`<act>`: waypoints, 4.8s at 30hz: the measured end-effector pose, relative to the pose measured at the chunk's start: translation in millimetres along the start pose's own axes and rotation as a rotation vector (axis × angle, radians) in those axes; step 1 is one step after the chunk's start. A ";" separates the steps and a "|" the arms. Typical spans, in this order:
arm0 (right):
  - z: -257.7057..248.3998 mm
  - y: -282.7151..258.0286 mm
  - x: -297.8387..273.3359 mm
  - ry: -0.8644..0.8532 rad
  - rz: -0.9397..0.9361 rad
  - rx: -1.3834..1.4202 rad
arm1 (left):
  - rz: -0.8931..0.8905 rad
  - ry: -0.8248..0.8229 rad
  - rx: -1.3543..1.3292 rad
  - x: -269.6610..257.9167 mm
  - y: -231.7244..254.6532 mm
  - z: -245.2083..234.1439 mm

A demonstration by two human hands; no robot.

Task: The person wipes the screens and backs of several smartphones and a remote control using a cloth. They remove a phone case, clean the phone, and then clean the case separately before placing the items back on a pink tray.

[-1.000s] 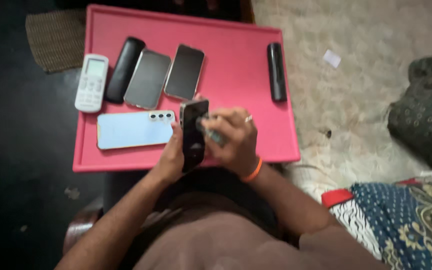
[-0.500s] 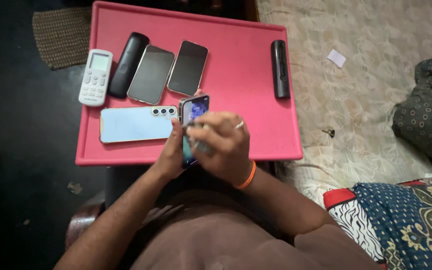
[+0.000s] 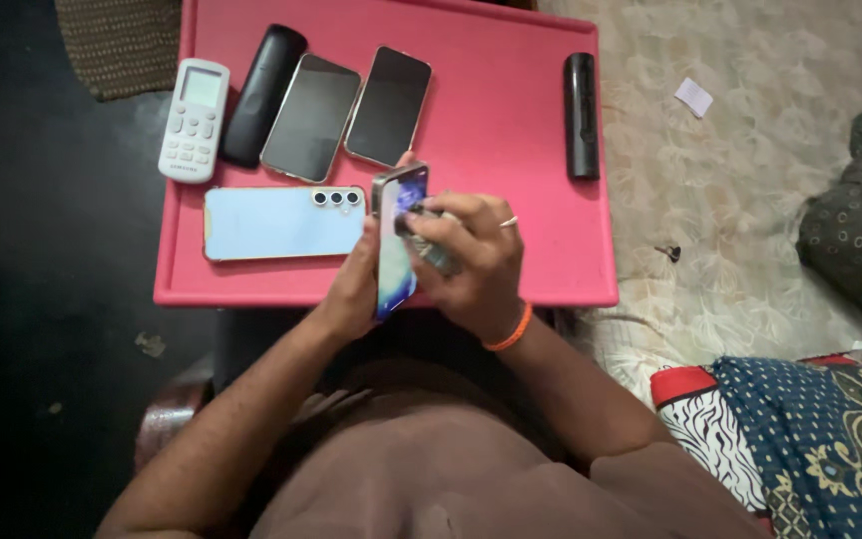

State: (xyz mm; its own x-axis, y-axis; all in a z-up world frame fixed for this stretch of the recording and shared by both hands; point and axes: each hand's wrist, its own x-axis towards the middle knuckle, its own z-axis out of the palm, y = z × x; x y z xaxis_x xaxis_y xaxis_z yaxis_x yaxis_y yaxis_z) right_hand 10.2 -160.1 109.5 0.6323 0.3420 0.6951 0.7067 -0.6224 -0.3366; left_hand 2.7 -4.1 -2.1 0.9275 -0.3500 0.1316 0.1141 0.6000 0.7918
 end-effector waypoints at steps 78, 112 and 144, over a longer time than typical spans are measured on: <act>-21.5 -16.4 10.8 -0.171 -0.044 -0.025 | -0.072 -0.033 -0.321 -10.6 -14.4 -10.3; -21.3 -17.4 16.8 -0.042 -0.095 0.031 | 0.124 -0.131 0.109 -1.8 -30.3 -12.0; -21.7 -7.6 11.2 0.078 0.061 -0.103 | 0.021 -0.119 0.312 -5.4 25.4 34.5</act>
State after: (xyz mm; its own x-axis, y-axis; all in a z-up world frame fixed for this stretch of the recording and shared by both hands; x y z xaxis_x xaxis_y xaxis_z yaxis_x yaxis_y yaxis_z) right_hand 5.0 -166.8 133.6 0.6438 0.2480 0.7239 0.6288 -0.7106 -0.3158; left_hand -11.7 -11.8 37.9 0.8783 -0.4326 0.2037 -0.0361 0.3648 0.9304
